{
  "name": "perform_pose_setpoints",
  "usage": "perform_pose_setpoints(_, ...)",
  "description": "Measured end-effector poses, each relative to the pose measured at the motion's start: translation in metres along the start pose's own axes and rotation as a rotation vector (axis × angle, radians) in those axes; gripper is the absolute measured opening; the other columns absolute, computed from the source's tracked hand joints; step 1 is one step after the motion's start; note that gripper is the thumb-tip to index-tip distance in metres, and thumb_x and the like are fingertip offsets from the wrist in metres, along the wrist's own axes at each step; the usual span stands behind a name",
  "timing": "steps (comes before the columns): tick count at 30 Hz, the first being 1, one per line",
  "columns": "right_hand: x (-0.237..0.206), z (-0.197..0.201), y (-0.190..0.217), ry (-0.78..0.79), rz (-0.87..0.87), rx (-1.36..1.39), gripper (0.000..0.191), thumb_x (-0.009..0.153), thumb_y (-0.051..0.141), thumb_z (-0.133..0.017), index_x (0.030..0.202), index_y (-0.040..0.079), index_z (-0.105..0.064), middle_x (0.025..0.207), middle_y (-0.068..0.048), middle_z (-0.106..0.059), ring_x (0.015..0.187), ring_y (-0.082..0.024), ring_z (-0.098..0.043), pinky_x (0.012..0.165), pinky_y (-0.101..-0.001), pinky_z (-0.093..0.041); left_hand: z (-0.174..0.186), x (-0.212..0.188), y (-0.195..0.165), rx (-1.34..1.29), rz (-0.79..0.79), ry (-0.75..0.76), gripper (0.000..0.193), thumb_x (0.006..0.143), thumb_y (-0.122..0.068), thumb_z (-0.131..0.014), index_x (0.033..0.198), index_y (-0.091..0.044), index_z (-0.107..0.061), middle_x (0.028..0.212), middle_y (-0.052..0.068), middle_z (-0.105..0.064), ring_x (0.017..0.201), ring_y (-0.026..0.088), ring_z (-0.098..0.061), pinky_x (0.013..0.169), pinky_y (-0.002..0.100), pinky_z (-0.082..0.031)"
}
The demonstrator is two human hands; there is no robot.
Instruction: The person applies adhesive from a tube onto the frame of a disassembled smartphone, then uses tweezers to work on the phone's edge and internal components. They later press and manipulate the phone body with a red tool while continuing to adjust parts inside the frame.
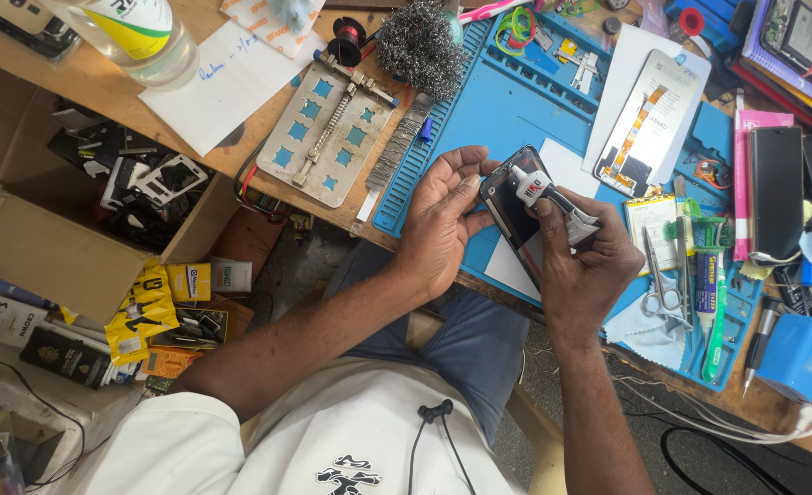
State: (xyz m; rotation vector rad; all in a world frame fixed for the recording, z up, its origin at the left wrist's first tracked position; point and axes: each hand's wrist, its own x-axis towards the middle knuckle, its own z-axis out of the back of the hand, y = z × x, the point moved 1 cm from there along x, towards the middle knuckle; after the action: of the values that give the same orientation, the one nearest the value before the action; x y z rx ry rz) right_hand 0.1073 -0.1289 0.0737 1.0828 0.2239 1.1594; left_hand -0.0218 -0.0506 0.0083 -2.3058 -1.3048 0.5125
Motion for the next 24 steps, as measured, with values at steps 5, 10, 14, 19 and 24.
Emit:
perform_pose_setpoints(5,0.001,0.001,0.000,0.004,0.045,-0.015,0.015,0.105,0.008,-0.078,0.115,-0.003,-0.073,0.094,-0.010,-0.076,0.086,-0.007,-0.071,0.068,-0.0205,-0.054,-0.001,0.000,0.000,0.010,-0.003,0.004,0.031,0.109,-0.010,-0.043,0.140,-0.003,-0.044,0.134,0.013,-0.054,0.121,0.016,-0.058,0.104,0.040,-0.054)
perform_pose_setpoints(10,0.008,0.002,0.001,-0.010,-0.081,0.235,0.019,0.103,0.008,-0.076,0.114,-0.005,-0.069,0.101,-0.013,-0.076,0.094,-0.014,-0.074,0.081,-0.0271,-0.063,-0.001,0.000,0.000,-0.016,-0.003,0.001,0.031,0.109,-0.009,-0.044,0.139,-0.004,-0.044,0.133,0.012,-0.055,0.120,0.016,-0.058,0.102,0.039,-0.053)
perform_pose_setpoints(14,0.013,0.004,0.001,-0.013,-0.160,0.443,0.019,0.102,0.008,-0.073,0.111,-0.007,-0.066,0.103,-0.015,-0.074,0.098,-0.020,-0.076,0.086,-0.0353,-0.064,-0.001,0.001,0.001,-0.029,-0.010,0.004,0.030,0.109,-0.009,-0.044,0.139,-0.004,-0.045,0.132,0.011,-0.056,0.120,0.016,-0.059,0.102,0.039,-0.053)
perform_pose_setpoints(19,0.035,0.011,0.002,0.006,0.046,0.226,0.018,0.109,0.006,-0.076,0.114,-0.008,-0.066,0.106,-0.017,-0.074,0.100,-0.021,-0.076,0.088,-0.0331,-0.066,0.002,0.003,0.002,-0.016,0.001,0.011,0.029,0.109,-0.009,-0.045,0.138,-0.004,-0.045,0.132,0.011,-0.057,0.118,0.016,-0.059,0.100,0.039,-0.053)
perform_pose_setpoints(24,0.130,-0.003,-0.010,0.369,0.159,0.248,0.018,0.104,0.012,-0.076,0.112,-0.001,-0.067,0.104,-0.011,-0.076,0.094,-0.018,-0.077,0.082,-0.0331,-0.062,0.003,0.008,0.003,-0.013,-0.004,0.008,0.029,0.108,-0.009,-0.045,0.137,-0.004,-0.047,0.132,0.011,-0.057,0.118,0.017,-0.060,0.099,0.040,-0.054)
